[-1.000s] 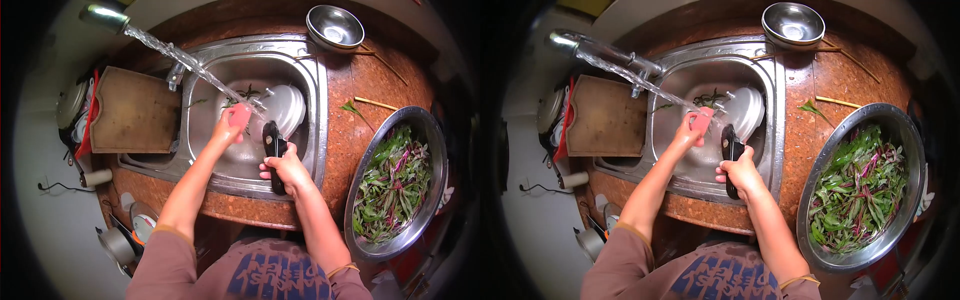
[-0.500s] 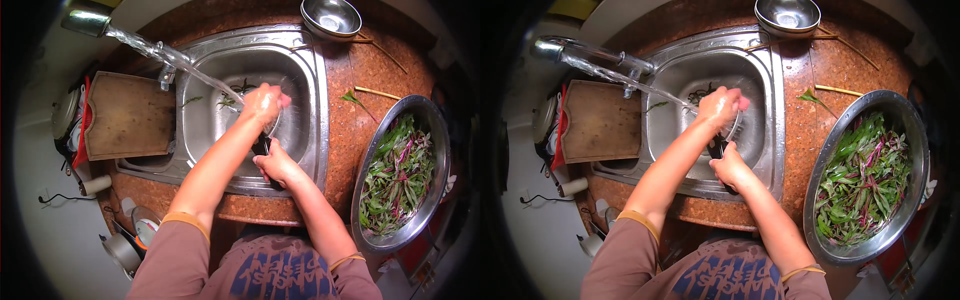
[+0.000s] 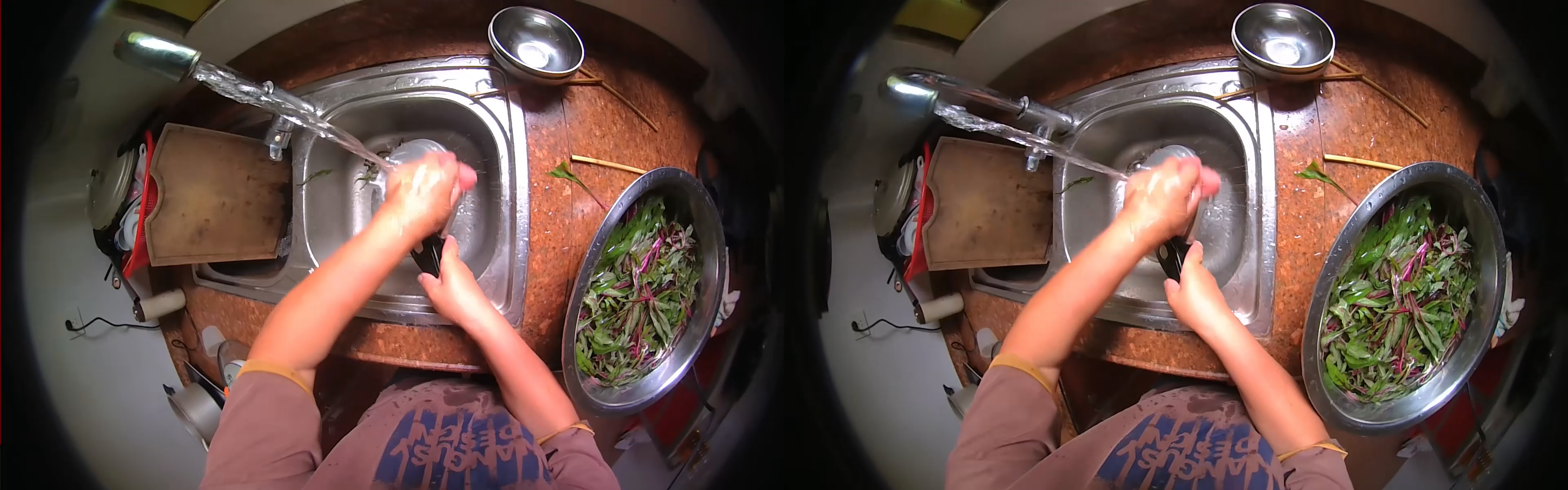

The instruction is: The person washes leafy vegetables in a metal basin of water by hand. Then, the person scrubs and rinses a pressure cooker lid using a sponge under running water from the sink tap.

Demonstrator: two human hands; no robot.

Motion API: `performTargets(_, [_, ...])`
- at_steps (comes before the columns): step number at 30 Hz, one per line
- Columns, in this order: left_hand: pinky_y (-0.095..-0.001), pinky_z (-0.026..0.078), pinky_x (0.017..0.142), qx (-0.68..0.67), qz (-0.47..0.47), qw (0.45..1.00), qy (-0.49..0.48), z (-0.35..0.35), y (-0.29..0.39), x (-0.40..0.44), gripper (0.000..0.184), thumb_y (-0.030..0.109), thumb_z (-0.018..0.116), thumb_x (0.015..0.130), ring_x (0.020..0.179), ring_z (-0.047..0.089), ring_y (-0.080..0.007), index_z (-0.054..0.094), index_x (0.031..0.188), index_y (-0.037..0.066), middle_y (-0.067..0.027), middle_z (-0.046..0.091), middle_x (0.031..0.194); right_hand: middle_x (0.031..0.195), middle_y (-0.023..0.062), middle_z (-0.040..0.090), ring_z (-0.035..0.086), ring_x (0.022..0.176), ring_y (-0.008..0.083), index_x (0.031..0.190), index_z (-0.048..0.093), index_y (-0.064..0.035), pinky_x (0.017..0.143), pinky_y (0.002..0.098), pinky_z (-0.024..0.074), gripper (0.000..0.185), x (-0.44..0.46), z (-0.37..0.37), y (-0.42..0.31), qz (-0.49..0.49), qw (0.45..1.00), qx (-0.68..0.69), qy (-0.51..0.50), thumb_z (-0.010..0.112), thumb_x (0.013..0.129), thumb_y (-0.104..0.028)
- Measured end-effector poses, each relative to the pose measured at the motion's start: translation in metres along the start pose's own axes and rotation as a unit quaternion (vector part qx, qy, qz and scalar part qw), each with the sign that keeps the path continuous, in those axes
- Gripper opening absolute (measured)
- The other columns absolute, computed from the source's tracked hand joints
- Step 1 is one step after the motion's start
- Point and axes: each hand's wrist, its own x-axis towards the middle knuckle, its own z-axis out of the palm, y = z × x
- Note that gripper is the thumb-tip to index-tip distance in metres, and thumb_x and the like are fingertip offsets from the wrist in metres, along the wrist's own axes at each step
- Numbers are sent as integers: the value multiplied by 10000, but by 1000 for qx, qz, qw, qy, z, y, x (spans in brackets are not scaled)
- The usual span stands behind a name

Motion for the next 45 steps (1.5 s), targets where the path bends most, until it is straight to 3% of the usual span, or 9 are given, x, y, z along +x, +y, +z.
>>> performTargets(4, [-410,525,693,18,-143,982,-120,-28,-37,48,427,460,538,864,760,681,-308,708,838,68,-181,682,780,1022,399,582,601,984,495,1426,93,155,871,476,471,802,-38,-15,-5,-47,999,-20,-5,601,858,-97])
performTargets(9, [-321,453,526,-224,-321,876,-284,-51,-81,50,273,287,527,829,478,547,-165,630,723,57,-49,580,580,947,246,617,635,795,300,1454,97,105,757,372,501,824,-59,-24,12,-71,997,30,-2,631,863,-104])
performTargets(13, [-272,415,573,-333,-339,860,-184,-41,-100,11,193,251,578,826,667,522,-106,639,776,74,-12,603,757,845,69,577,529,545,116,1442,169,51,491,251,455,750,-73,-40,-4,41,972,223,-60,638,879,-111])
performTargets(18, [-312,501,728,-290,-267,919,34,-30,-72,-51,282,269,569,934,855,623,-135,664,996,10,-65,678,886,731,10,498,448,459,68,1341,253,-23,373,218,377,582,-68,-36,-14,34,935,348,-65,616,890,-82])
performTargets(20, [-372,519,712,-275,-336,896,91,-27,-40,-73,256,269,584,903,819,663,-291,669,1015,55,-161,677,856,728,13,498,447,456,70,1353,237,-23,376,220,379,595,-64,-35,-19,29,932,359,-46,612,893,-73])
performTargets(22, [-413,534,708,-197,-191,934,228,4,-16,-95,230,218,616,891,807,653,-341,652,1068,76,-155,656,885,714,19,508,444,449,70,1342,247,-28,372,219,383,583,-56,-37,-23,16,935,353,-32,615,892,-62])
performTargets(24, [-425,543,679,-107,-93,969,204,-10,33,-101,266,197,637,875,787,651,-338,640,1124,102,-147,633,909,721,20,517,453,457,71,1327,267,-37,372,216,386,561,-45,-35,-25,2,927,373,-36,614,887,-60])
performTargets(33, [-402,518,760,-111,-255,932,234,-27,-22,-83,188,166,563,930,869,649,-333,647,1070,72,-149,661,959,720,23,501,453,468,71,1183,372,-46,381,227,403,408,-46,-33,-47,21,914,404,-38,615,855,-49])
performTargets(45, [-413,516,711,-93,-180,958,204,-21,21,-112,152,130,621,872,814,639,-345,604,1009,67,-148,643,939,710,25,499,447,460,71,1177,371,-37,376,229,403,407,-38,-37,-49,21,910,413,-38,612,849,-44])
